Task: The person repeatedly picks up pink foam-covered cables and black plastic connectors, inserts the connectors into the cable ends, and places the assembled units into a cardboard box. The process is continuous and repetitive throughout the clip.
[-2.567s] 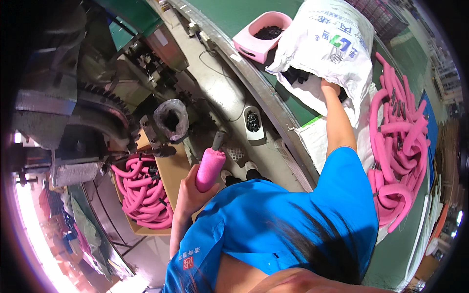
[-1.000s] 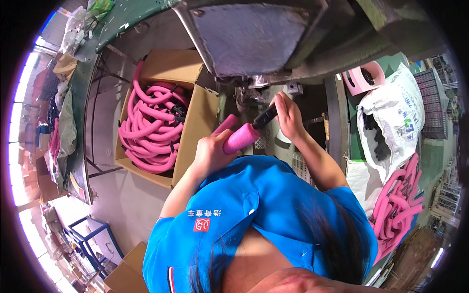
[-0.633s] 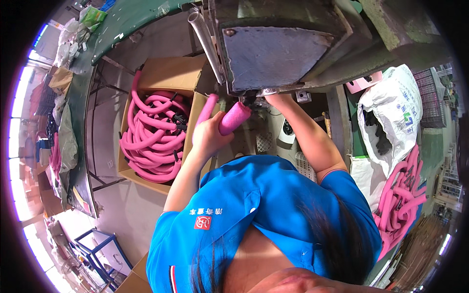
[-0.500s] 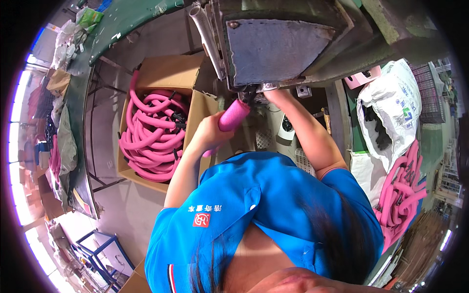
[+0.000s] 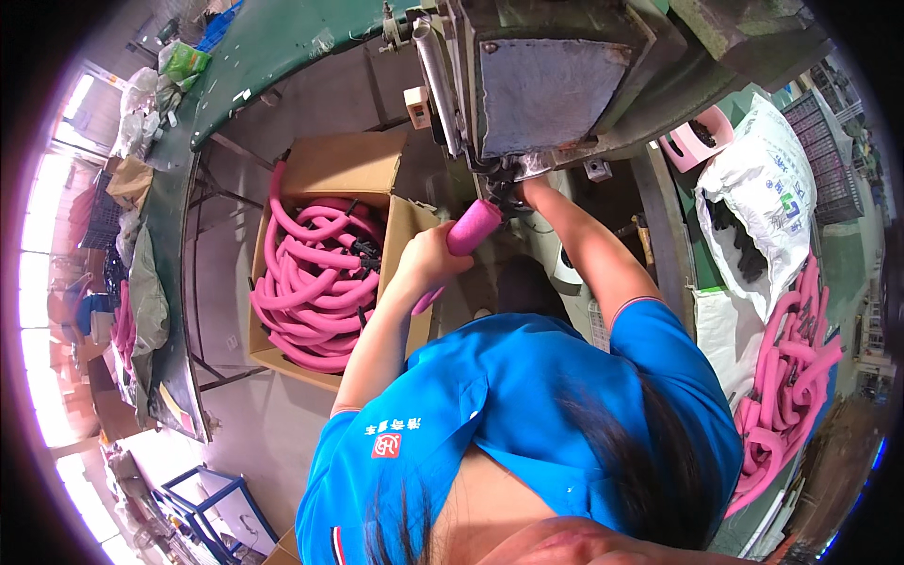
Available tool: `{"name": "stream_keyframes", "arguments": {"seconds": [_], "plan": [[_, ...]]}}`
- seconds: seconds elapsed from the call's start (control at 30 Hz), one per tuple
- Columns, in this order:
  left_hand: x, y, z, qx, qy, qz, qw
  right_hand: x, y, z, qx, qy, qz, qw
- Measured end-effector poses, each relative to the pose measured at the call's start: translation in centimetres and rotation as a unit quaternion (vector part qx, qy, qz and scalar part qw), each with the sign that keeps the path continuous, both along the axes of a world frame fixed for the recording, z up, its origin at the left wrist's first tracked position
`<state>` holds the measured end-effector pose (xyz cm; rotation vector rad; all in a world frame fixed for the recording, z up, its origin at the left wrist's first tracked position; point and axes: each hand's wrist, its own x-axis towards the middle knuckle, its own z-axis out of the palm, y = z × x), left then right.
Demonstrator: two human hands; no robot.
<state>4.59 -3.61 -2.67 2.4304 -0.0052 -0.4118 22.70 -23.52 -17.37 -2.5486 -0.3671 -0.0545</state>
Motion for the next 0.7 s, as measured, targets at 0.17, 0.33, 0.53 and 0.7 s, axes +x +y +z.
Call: {"name": "stream_keyframes", "arguments": {"seconds": [0.17, 0.33, 0.53, 0.7], "plan": [[-0.1, 0.0, 0.0, 0.006, -0.013, 0.001, 1.0, 0.2, -0.2, -0.3, 0.049, -0.004, -0.048, 0.998], [-0.1, 0.0, -0.2, 0.006, -0.013, 0.002, 1.0, 0.6, -0.8, -0.1, 0.146, 0.011, -0.108, 0.983], [-0.1, 0.1, 0.2, 0.009, -0.002, -0.003, 1.0, 0.8, -2.1, 1.4, -0.014, -0.042, -0.024, 0.999], [-0.5, -0.1, 2.3, -0.078, -0.03, 0.004, 0.996, -4.7, -2.3, 9.6, 0.481, 0.152, -0.03, 0.863]]}}
